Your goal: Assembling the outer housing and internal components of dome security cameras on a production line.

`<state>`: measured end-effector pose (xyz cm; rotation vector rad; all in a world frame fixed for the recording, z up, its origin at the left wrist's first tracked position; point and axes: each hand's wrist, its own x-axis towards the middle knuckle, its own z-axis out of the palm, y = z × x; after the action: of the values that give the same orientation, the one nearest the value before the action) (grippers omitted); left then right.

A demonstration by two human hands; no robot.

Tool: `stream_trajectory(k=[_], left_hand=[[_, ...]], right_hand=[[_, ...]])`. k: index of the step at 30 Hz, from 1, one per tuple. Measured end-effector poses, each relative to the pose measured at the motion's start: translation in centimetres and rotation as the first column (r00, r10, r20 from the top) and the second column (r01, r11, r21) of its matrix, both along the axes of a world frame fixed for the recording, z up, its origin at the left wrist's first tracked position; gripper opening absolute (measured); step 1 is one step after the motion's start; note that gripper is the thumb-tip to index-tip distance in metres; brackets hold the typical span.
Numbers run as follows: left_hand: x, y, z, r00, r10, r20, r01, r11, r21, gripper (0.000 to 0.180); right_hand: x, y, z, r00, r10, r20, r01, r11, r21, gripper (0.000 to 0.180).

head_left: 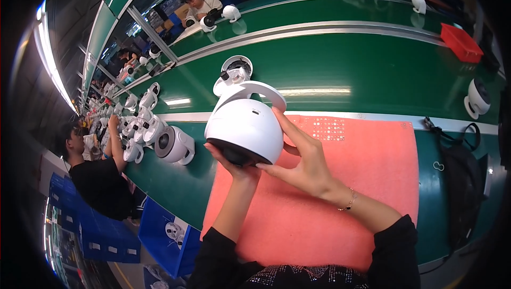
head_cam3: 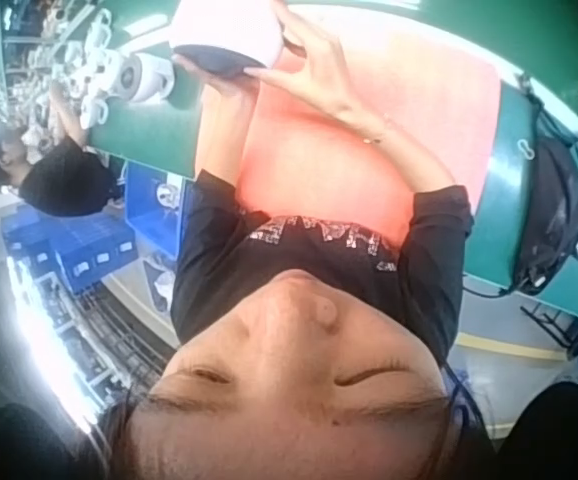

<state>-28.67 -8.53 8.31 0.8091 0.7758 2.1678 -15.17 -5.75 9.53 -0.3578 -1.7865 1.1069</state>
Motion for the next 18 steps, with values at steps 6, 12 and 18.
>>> stream_trajectory(k=[6,12,18], left_hand=[[-3.4,0.8,-1.4,0.966,-0.162,-0.201,0.182,0.980,0.085,0.097],[-3.9,0.3,-1.6,0.956,-0.030,-0.293,0.038,0.999,0.021,0.102],[-4.1,-0.7,-0.6,0.852,0.098,-0.515,-0.134,0.991,-0.032,0.099]], right_hand=[[-0.5,-0.5,-0.5,0.999,-0.001,-0.036,0.001,1.000,0.007,0.092],[0.2,0.8,0.2,0.994,-0.032,0.105,0.021,0.995,0.101,0.094],[0.9,1.6,0.7,0.992,0.030,0.122,-0.041,0.996,0.084,0.086]])
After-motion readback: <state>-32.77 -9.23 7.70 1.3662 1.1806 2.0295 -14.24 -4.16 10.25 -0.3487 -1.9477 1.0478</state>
